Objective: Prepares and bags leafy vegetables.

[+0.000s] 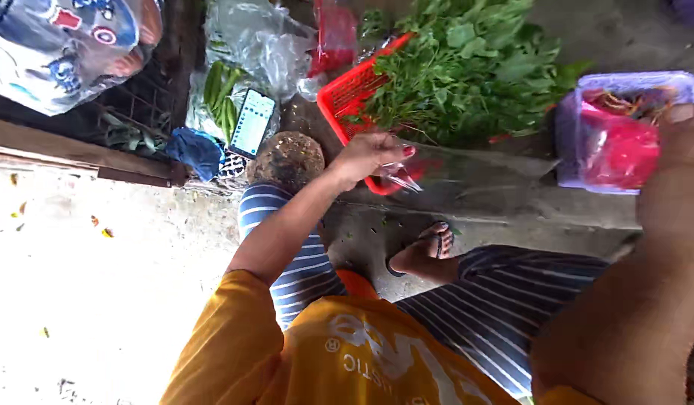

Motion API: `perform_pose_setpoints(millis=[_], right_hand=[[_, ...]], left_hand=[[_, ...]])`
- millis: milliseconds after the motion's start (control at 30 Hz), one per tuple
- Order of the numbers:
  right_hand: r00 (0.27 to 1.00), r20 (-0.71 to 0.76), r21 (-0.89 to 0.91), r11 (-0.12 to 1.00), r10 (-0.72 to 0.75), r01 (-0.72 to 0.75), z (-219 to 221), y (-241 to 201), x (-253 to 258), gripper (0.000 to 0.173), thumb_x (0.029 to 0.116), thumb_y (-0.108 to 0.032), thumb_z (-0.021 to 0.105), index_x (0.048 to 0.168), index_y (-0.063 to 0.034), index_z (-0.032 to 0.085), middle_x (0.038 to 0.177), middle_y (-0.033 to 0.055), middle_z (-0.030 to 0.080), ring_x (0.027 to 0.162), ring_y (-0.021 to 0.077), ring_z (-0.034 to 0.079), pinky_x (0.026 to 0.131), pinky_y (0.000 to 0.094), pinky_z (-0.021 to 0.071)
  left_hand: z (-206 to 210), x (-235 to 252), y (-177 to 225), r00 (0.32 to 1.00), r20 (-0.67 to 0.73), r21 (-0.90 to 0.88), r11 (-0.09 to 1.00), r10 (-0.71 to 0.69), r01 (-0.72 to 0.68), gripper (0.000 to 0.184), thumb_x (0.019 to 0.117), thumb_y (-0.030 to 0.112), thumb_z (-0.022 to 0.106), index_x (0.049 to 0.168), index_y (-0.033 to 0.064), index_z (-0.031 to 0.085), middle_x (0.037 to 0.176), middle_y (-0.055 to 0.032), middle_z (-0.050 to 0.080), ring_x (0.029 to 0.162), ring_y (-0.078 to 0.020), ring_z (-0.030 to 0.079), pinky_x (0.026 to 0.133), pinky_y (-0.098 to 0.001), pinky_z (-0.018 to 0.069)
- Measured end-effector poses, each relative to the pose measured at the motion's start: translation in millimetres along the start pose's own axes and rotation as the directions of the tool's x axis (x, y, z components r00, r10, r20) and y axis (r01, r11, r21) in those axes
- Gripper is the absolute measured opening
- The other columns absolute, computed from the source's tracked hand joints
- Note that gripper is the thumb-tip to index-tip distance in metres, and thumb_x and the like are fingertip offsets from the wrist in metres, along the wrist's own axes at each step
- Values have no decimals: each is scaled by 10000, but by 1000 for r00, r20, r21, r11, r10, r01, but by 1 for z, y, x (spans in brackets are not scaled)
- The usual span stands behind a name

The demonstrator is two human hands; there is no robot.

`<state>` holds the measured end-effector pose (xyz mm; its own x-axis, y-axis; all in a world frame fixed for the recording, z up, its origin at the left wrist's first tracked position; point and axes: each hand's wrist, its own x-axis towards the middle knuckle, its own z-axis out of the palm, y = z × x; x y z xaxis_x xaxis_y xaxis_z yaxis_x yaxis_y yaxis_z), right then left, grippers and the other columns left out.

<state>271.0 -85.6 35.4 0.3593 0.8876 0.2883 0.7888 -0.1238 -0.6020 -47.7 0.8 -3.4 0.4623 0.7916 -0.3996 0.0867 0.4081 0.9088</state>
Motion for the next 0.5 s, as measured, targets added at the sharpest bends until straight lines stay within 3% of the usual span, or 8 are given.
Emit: perform_pose_setpoints(millis=[67, 100, 167, 233, 367, 500], right_hand=[[977, 135, 209, 969, -164, 134, 14, -49, -21, 475, 1065, -385, 527, 1170, 75, 573, 998, 123, 609, 864, 79, 600, 802, 274, 531], [944, 256, 304, 945, -208, 125, 26, -66, -29, 433, 1052, -377, 534, 1101, 49, 593, 904, 69, 611, 766, 38, 592, 707, 263, 535], [862, 462, 390, 921, -208, 13, 57, -84, -40, 375, 1010, -353, 586, 1057, 16, 632, 819, 41, 623, 673, 62, 585, 626, 300, 532], [821, 547, 418, 903, -162, -101, 80, -87, -43, 295, 962, -277, 685, 1026, -1, 605, 786, 29, 594, 655, 80, 568, 621, 308, 519], [796, 579, 578, 776, -173, -252, 92, -76, -35, 236, 840, -72, 797, 989, -93, 615, 808, -60, 653, 696, 10, 631, 666, 209, 571], [792, 574, 584, 781, -206, -220, 91, -63, -26, 151, 873, -54, 752, 939, -103, 625, 789, -60, 633, 665, 7, 606, 632, 190, 552]], left_hand=[[9, -1, -1, 998, 58, -94, 995, -30, 35, 86, 999, 31, 610, 1062, -27, 608, 853, -61, 639, 721, -115, 640, 679, -292, 587], [14, -1, -3, 994, 100, -132, 990, -41, 54, 104, 1000, 3, 583, 1098, -26, 604, 892, -72, 643, 746, -131, 640, 682, -307, 580], [24, 0, -8, 983, 177, -217, 972, -53, 91, 104, 998, -55, 532, 1067, 9, 576, 885, -50, 626, 749, -127, 634, 682, -315, 581], [31, 0, -11, 969, 237, -284, 949, -70, 138, 127, 1024, -48, 471, 1060, 50, 545, 874, -18, 600, 756, -107, 615, 680, -296, 566], [33, 0, -8, 956, 266, -373, 902, -122, 218, 113, 1081, 103, 461, 1092, 91, 573, 841, -9, 648, 730, -117, 665, 667, -297, 598], [27, 2, -12, 963, 253, -360, 916, -89, 179, 101, 1040, 36, 509, 1001, 114, 562, 906, -1, 641, 827, -131, 657, 768, -343, 588]])
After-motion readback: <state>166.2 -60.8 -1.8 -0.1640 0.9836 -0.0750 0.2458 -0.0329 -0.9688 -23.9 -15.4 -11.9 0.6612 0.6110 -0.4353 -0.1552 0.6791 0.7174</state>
